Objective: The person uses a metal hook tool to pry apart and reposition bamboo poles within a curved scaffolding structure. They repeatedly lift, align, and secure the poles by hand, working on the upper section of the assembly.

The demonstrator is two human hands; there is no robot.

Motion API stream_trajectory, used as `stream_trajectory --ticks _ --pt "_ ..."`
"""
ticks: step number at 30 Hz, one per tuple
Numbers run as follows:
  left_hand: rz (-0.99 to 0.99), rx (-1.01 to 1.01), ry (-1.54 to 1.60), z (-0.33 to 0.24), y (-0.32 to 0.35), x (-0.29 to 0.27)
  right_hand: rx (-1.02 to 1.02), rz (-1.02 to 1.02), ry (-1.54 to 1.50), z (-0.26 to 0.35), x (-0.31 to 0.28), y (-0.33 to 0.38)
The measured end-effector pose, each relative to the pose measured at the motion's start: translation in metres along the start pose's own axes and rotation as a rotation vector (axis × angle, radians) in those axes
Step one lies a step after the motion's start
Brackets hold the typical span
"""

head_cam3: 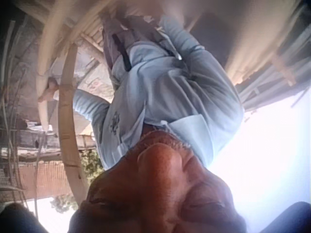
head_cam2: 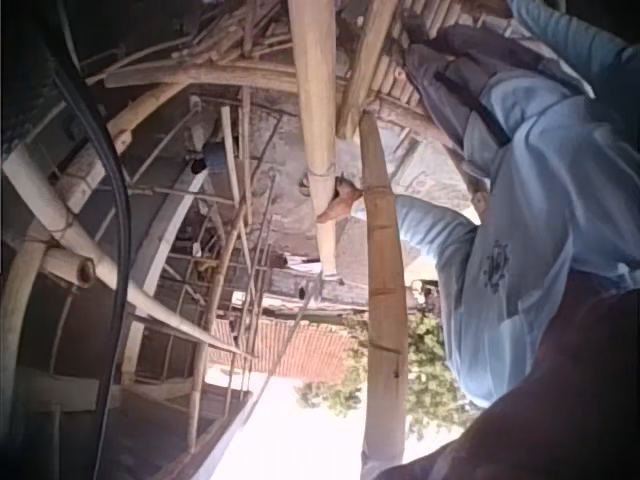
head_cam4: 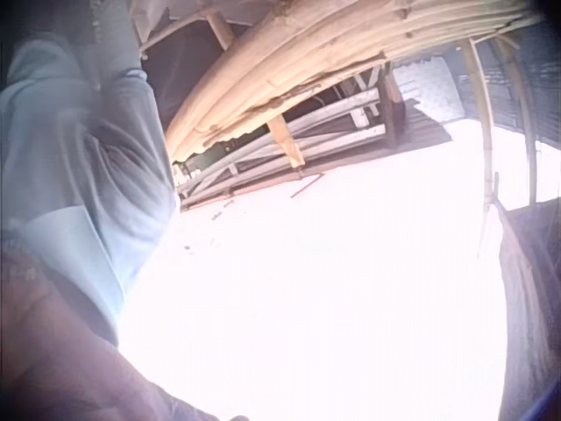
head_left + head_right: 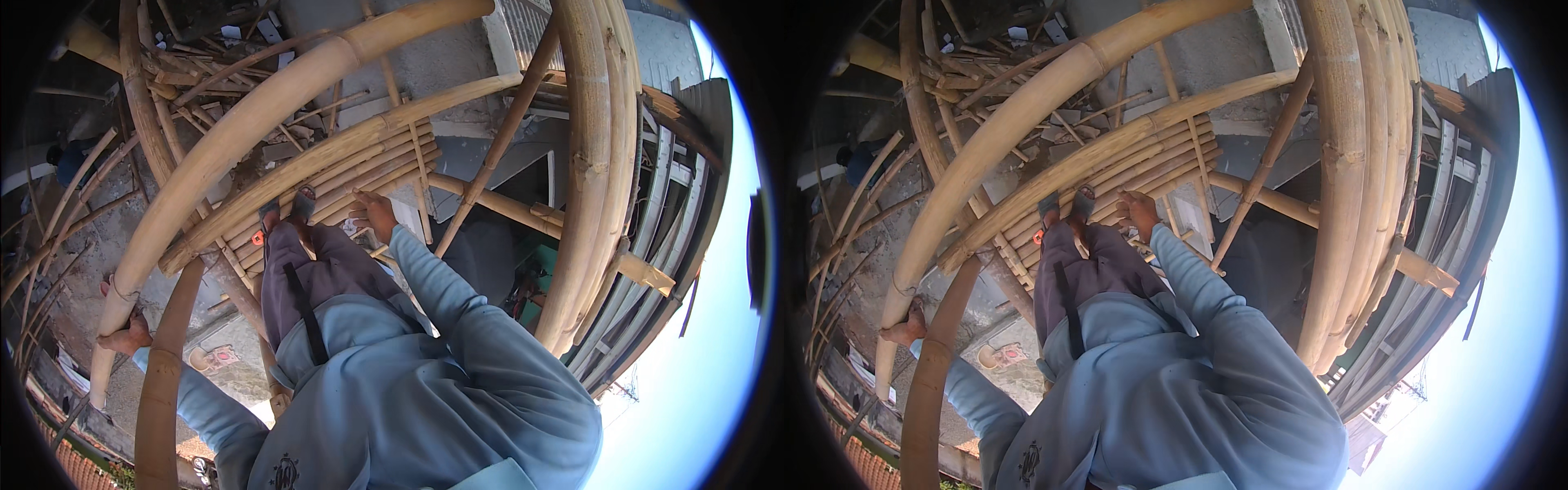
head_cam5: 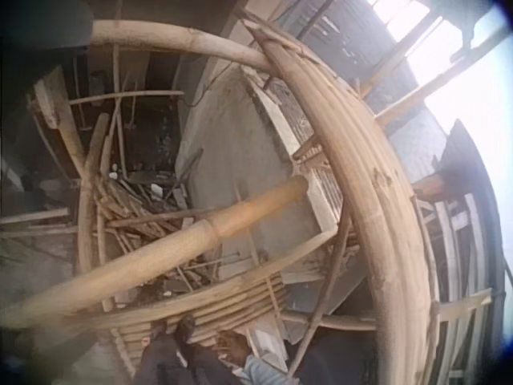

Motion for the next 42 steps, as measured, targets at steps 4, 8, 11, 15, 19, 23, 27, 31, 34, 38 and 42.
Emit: stream_trajectory --ticks 4,8,11,15,19,23,27,31,34,38,42 --pt "-0.051 -0.046 0.072 0.026 0.008 0.013 0.020 -0.039 -0.130 0.016 0.011 -0.045" --pt "-0.123 0.031 0.031 0.029 -0.044 -0.016 0.000 -0.154 -0.291 0.037 0.035 -0.089" --pt "-0.149 0.067 -0.016 0.030 -0.061 -0.022 -0.031 -0.214 -0.468 0.054 0.050 -0.117" --pt "-0.081 0.046 -0.003 0.012 -0.078 -0.030 -0.011 -0.332 -0.705 0.076 0.063 -0.133" --pt "-0.153 0.084 0.001 -0.002 -0.062 -0.023 -0.101 -0.495 -0.759 0.074 0.058 -0.153" --pt "-0.229 0.128 0.044 -0.012 -0.037 -0.016 -0.251 -0.651 -0.803 0.116 0.061 -0.125" --pt "-0.191 0.221 0.014 -0.025 -0.056 -0.025 -0.206 -0.603 -0.894 0.164 0.065 -0.141" --pt "-0.202 0.151 0.070 -0.027 -0.070 -0.030 -0.306 -0.544 -0.993 0.199 0.079 -0.177" --pt "-0.204 0.196 0.055 -0.031 -0.090 -0.045 -0.280 -0.519 -0.991 0.234 0.101 -0.185" --pt "-0.233 0.180 0.064 -0.026 -0.086 -0.046 -0.327 -0.539 -0.945 0.263 0.121 -0.199" --pt "-0.150 0.095 0.063 -0.015 -0.077 -0.046 -0.321 -0.524 -0.856 0.280 0.137 -0.210"
Point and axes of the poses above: each hand's wrist, its own y-axis away from the middle knuckle, its own x-axis out of the palm, z = x × y, the point moved 8 cm from there along -y, towards the middle knuckle, and after that the axes turned 5 degrees about -z, right-handed, at the moved point
